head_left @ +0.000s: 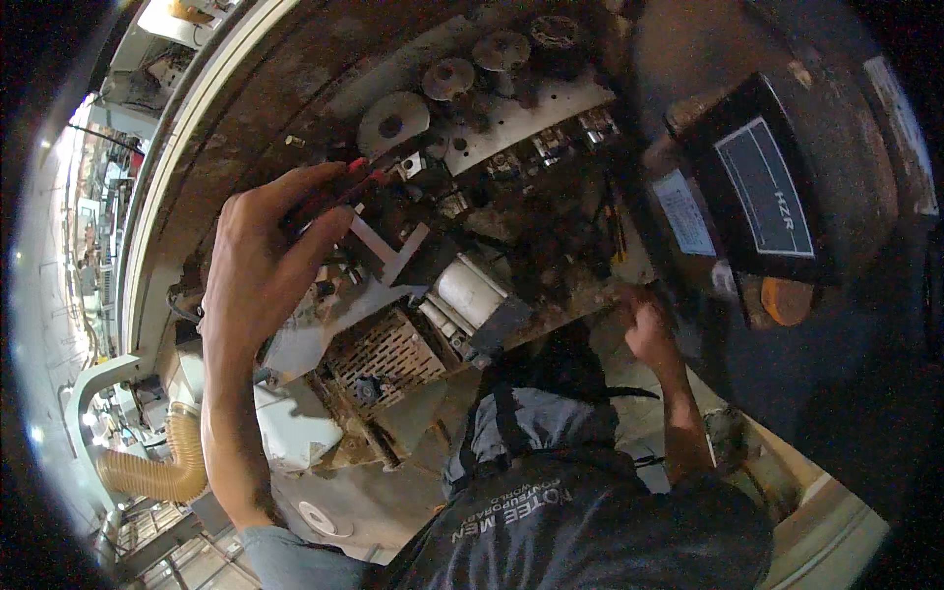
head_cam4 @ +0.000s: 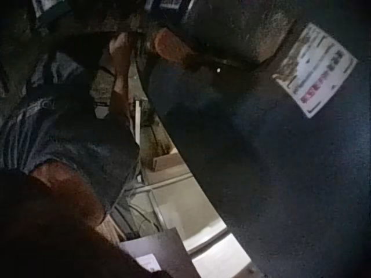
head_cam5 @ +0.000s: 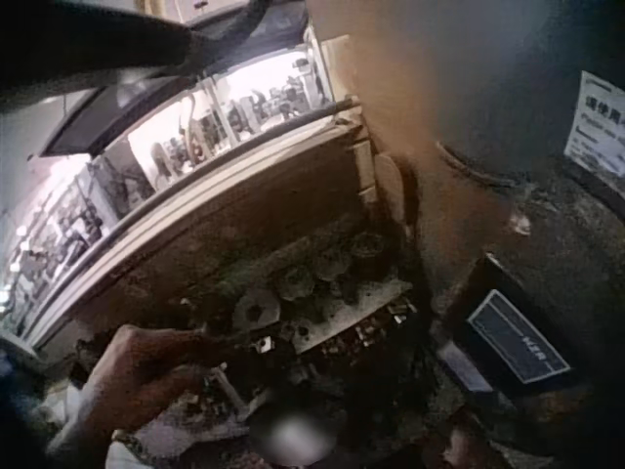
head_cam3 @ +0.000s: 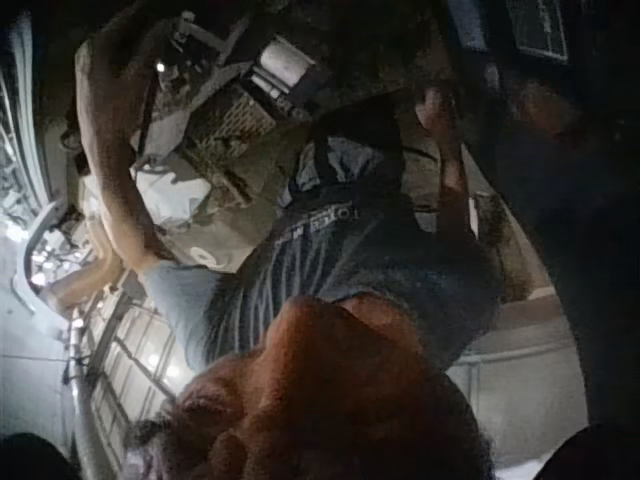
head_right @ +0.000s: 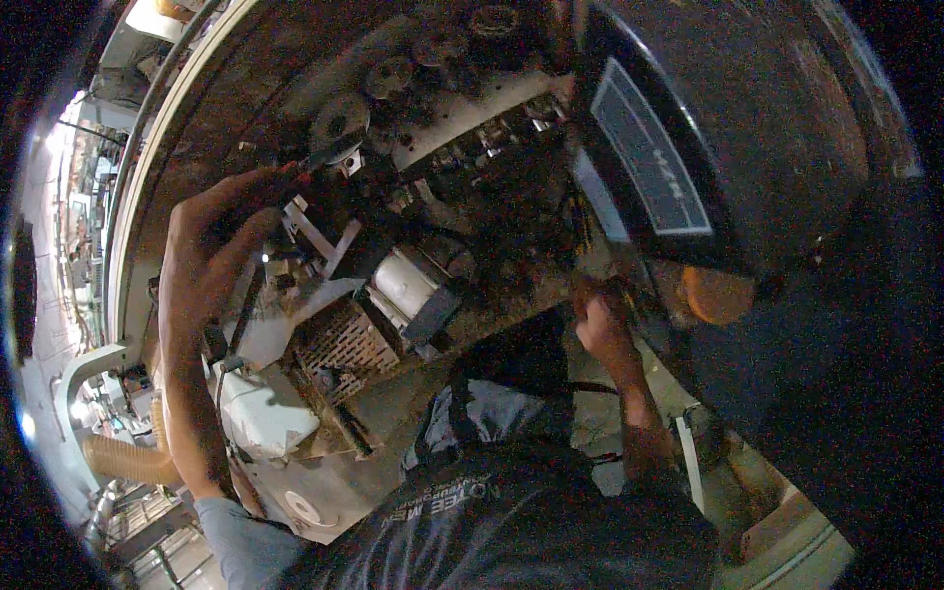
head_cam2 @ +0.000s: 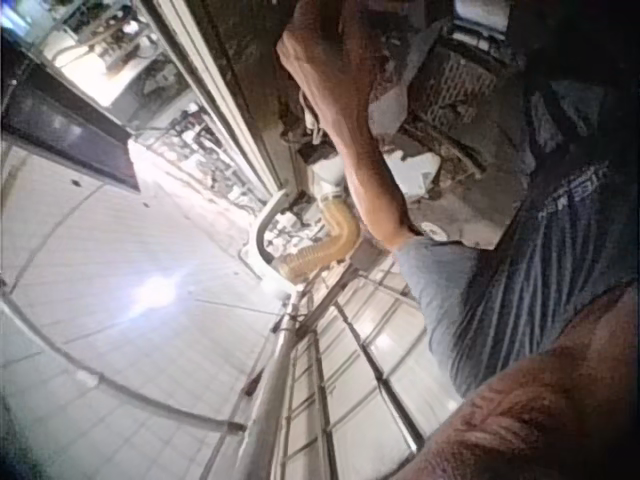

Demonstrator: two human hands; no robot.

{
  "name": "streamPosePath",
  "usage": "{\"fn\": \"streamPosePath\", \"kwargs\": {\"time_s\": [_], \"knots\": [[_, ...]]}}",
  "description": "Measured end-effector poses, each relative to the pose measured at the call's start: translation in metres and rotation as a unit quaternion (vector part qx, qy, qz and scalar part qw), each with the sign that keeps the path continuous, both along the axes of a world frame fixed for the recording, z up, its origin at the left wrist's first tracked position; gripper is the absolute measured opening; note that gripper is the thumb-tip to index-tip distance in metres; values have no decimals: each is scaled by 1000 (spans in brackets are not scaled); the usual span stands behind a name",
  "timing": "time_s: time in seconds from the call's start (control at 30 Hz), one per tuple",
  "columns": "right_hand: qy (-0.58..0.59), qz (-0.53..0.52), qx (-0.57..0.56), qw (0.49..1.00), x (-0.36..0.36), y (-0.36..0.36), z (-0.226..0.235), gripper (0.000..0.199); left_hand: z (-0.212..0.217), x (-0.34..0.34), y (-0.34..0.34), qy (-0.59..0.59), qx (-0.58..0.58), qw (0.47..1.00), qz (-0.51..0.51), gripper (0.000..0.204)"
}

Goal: The person uses a screwdriver to adjust and tighten components inside a large industrial machine. They repeatedly insert and turn the tool on various parts, then lift a large metal cover to access the interior before continuing adjustments.

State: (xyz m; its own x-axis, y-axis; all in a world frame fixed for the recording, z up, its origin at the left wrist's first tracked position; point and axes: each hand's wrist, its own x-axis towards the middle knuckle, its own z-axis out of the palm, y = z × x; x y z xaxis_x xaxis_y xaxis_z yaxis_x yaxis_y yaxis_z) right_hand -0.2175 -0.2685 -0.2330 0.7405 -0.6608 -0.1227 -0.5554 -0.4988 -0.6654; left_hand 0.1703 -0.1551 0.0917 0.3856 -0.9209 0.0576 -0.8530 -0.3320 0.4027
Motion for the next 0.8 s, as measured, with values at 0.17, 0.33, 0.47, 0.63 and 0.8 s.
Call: {"fn": "streamPosePath", "kwargs": {"time_s": [0.17,0.33,0.47,0.63,0.8], "knots": [[-334,-83,370,863,123,-19,104,46,-8,-6,-46,-188,151,966,-92,30],[-425,-48,601,675,229,-34,98,39,-28,-6,-85,-207,247,943,-87,25],[-376,-45,660,648,265,-30,99,25,-38,-7,-107,-248,276,924,-90,22],[-380,-40,659,648,276,-28,96,15,-42,-15,-121,-276,282,914,-93,25],[-407,-111,700,577,282,-20,103,11,-37,-27,-136,-284,336,894,-83,25]]}}
